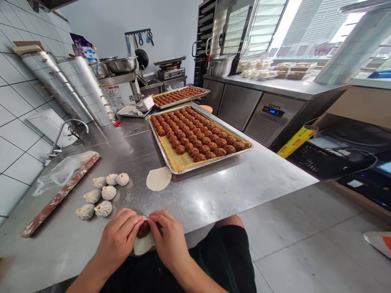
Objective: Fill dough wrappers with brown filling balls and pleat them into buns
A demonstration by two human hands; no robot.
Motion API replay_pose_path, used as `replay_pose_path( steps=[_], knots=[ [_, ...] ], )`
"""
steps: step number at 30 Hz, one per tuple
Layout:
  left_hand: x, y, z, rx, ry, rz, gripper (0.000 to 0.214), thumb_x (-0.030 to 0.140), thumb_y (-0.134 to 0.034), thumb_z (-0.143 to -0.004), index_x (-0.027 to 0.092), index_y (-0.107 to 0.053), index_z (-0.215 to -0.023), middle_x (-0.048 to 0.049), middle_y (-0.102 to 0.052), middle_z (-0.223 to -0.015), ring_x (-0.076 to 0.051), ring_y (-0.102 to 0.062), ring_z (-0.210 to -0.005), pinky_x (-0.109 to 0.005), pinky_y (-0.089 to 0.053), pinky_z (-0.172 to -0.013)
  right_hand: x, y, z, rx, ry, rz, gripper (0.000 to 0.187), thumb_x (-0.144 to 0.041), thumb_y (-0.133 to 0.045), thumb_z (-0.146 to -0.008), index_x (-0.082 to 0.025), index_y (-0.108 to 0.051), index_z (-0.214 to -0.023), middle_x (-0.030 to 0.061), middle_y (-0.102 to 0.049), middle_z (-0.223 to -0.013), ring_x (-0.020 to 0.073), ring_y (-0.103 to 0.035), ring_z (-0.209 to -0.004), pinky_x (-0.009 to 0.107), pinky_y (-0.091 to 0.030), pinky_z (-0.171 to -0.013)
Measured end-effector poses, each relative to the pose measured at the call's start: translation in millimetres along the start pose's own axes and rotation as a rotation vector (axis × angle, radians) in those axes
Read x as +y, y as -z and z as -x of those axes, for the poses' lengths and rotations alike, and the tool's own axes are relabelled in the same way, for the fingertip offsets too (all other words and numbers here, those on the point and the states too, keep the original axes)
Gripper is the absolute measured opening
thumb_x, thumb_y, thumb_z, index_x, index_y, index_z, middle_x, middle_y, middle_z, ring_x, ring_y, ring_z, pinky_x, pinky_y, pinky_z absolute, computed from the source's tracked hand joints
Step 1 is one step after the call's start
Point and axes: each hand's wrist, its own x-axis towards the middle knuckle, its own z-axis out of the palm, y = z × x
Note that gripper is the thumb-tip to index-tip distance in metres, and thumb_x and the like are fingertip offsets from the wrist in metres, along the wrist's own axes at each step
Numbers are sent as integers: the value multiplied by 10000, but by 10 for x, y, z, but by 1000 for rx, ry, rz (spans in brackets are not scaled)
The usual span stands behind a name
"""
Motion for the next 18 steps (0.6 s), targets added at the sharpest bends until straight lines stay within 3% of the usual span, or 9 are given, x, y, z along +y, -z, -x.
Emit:
replay_pose_path(
  steps=[3,7,9,13,15,18],
  knots=[
    [17,-16,-3,1,-6,1,186,80,-529,-999,183,-641,-1105,-65,-651,-963,-196,-593,-897,-371,-526,-819,-39,0,-22,3,-54,-50,231,-269,-562,-1013,-231,-732,-861,34,-742,-927,195,-705,-878,322,-571,-819],
    [15,-2,-11,-46,-44,-41,352,68,-528,-1002,193,-584,-1326,-59,-653,-965,-187,-594,-882,-340,-524,-775,7,-3,40,-84,116,-4,287,-247,-444,-1058,-253,-726,-1112,75,-734,-1139,211,-691,-1043,367,-556,-942],
    [24,8,-23,-36,-46,-50,279,56,-535,-992,189,-631,-1218,-49,-642,-923,-185,-589,-862,-337,-516,-764,52,2,55,-66,136,30,266,-244,-475,-1047,-251,-713,-1166,86,-723,-1206,223,-680,-1104,382,-545,-983],
    [55,-6,-45,-6,-3,-38,142,73,-535,-993,176,-633,-987,-57,-625,-912,-193,-579,-865,-360,-505,-783,32,33,-18,19,-32,-33,158,-246,-622,-982,-234,-748,-887,43,-757,-1005,201,-713,-951,329,-567,-879],
    [55,-20,-44,-18,9,-29,148,91,-528,-1003,172,-632,-1070,-65,-634,-953,-193,-586,-886,-358,-512,-791,-9,48,-42,3,-52,-80,198,-237,-606,-991,-234,-740,-845,27,-752,-954,186,-711,-907,315,-565,-856],
    [40,-28,-32,-53,-24,-47,322,93,-521,-1009,187,-587,-1309,-67,-652,-990,-189,-606,-909,-345,-530,-800,-6,54,-4,-63,57,-77,243,-242,-506,-1039,-246,-744,-988,42,-746,-1046,185,-701,-975,328,-558,-912]
  ],
)
